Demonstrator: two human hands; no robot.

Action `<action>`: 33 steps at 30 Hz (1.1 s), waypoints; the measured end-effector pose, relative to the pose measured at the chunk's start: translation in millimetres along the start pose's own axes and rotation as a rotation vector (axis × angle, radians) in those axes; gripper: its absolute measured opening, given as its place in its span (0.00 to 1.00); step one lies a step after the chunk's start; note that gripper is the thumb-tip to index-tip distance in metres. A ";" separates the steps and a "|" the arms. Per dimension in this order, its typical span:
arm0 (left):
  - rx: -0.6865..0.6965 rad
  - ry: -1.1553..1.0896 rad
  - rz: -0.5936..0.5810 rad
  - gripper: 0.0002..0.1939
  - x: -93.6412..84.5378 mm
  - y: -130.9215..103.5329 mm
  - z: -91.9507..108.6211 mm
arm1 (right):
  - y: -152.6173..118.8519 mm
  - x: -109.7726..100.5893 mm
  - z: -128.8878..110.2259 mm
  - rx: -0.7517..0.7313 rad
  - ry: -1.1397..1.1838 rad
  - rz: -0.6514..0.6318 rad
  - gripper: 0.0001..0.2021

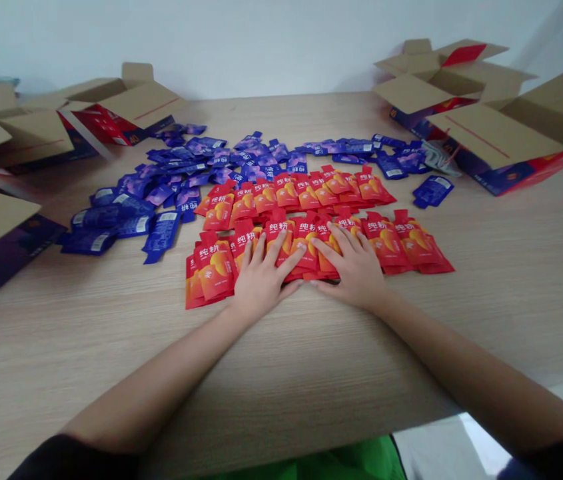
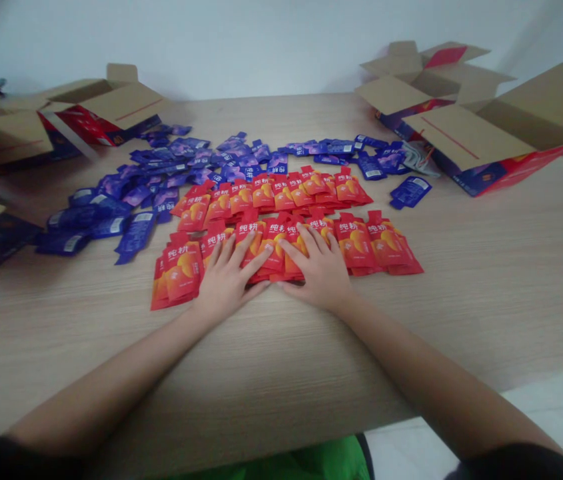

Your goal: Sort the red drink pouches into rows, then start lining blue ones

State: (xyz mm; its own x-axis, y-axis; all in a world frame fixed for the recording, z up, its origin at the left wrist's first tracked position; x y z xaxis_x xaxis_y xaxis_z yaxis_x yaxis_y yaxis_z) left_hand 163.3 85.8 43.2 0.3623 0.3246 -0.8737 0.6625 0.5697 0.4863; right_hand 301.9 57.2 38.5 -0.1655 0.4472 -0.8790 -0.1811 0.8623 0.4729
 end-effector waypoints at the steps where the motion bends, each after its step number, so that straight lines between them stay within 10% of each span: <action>1: 0.000 -0.001 0.000 0.35 0.2 0.5 -0.4 | 0.6 0.6 0.1 0.003 0.004 -0.004 0.38; 7: -0.027 -0.007 0.007 0.37 -2.8 0.4 -1.7 | -2.7 -26.9 7.7 -0.007 0.033 0.012 0.44; 12: -0.029 -0.014 0.029 0.38 -6.7 -0.5 -0.4 | -36.8 -67.1 74.3 0.194 -0.078 0.107 0.54; 21: 0.007 -0.011 0.045 0.33 -3.3 -0.2 -2.2 | -64.8 -15.6 123.8 0.141 -0.119 -0.063 0.45; 28: 0.031 0.006 0.058 0.33 -2.1 0.8 -3.4 | -51.3 -19.8 132.5 0.152 0.063 -0.153 0.46; 33: 0.038 0.003 0.061 0.34 -0.9 0.7 -5.0 | -10.5 -68.2 226.1 0.382 0.201 0.018 0.25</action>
State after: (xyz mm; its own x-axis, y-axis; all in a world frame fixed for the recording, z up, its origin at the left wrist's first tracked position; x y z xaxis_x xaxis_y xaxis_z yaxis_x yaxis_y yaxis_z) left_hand 160.1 89.6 44.4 0.4010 0.3600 -0.8424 0.6638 0.5195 0.5381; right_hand 534.2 71.3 79.6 -0.3580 0.4404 -0.8233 0.1891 0.8977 0.3980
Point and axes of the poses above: each hand's wrist, its own y-axis towards the middle knuckle, its own x-axis out of the palm, z = x × y, the point moved 10 cm from there along y, towards the middle knuckle, and after that the axes turned 10 degrees about z, right-handed, at the moved point
